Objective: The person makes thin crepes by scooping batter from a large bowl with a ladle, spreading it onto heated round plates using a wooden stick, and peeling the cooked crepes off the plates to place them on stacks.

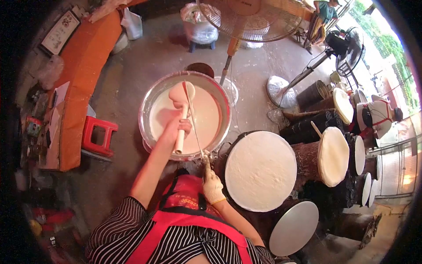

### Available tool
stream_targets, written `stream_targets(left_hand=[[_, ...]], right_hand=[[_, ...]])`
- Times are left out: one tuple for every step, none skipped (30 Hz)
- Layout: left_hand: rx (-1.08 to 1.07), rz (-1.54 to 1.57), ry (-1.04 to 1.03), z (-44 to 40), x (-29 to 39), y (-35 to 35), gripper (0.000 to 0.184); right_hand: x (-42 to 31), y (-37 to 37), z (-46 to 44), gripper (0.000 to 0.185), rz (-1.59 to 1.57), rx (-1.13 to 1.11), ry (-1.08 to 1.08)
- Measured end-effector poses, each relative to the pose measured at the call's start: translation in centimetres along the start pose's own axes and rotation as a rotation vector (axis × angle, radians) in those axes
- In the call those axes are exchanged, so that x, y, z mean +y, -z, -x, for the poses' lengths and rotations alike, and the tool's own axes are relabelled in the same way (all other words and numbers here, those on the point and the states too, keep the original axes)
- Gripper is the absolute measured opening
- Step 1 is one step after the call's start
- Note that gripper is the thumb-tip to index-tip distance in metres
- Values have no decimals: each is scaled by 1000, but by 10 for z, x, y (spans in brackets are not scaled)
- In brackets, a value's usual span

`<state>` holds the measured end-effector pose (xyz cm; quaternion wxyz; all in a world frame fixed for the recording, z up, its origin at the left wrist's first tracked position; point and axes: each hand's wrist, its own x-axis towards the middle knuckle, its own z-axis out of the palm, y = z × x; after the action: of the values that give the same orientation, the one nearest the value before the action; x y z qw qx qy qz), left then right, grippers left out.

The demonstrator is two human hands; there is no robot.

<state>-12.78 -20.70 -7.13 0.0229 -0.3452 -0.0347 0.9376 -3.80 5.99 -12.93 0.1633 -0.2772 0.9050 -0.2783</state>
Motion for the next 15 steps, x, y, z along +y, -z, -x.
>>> stream_targets(left_hand=[[-26, -65, -52, 22, -10, -15, 30], [-36, -79, -68, 46, -19, -30, 30], [-87, -129, -94, 71, -29, -46, 30], [-137, -176, -124, 96, -36, -62, 31], [-199, -248, -151, 119, -42, -77, 32], [-206, -257, -176, 140, -45, -94, 32], [-246, -330, -223, 164, -50, -114, 32], [-287, -404, -265, 187, -53, -132, 32], [-283, -528, -367, 211, -55, -153, 31], [-286, -657, -468, 230, -55, -173, 31], [-335, -735, -503, 245, -47, -187, 31], [-336, -861, -549, 253, -33, -199, 30], [-332, -958, -587, 256, -18, -204, 31], [-326, -1054, -622, 254, -1, -205, 32], [-259, -1131, -624, 248, 11, -201, 33]], right_hand=[[-1, 11, 12, 88, -2, 3, 11], [-1, 20, 23, 88, -12, 17, 27], [0, 29, 33, 86, -31, 32, 37], [-2, 39, 40, 85, -51, 44, 51], [-4, 51, 45, 85, -122, 104, 142], [-9, 62, 45, 86, -120, 50, 98], [-17, 75, 45, 85, -157, 140, 202], [-26, 89, 46, 85, -192, 233, 300], [-35, 101, 42, 82, -137, 326, 342], [-43, 115, 39, 78, -158, 326, 351], [-48, 129, 33, 76, -148, 377, 380], [-53, 140, 28, 74, -138, 431, 401], [-50, 143, 16, 71, -81, 517, 418], [-53, 143, 9, 71, -79, 556, 410], [-56, 142, 2, 70, -43, 670, 417]])
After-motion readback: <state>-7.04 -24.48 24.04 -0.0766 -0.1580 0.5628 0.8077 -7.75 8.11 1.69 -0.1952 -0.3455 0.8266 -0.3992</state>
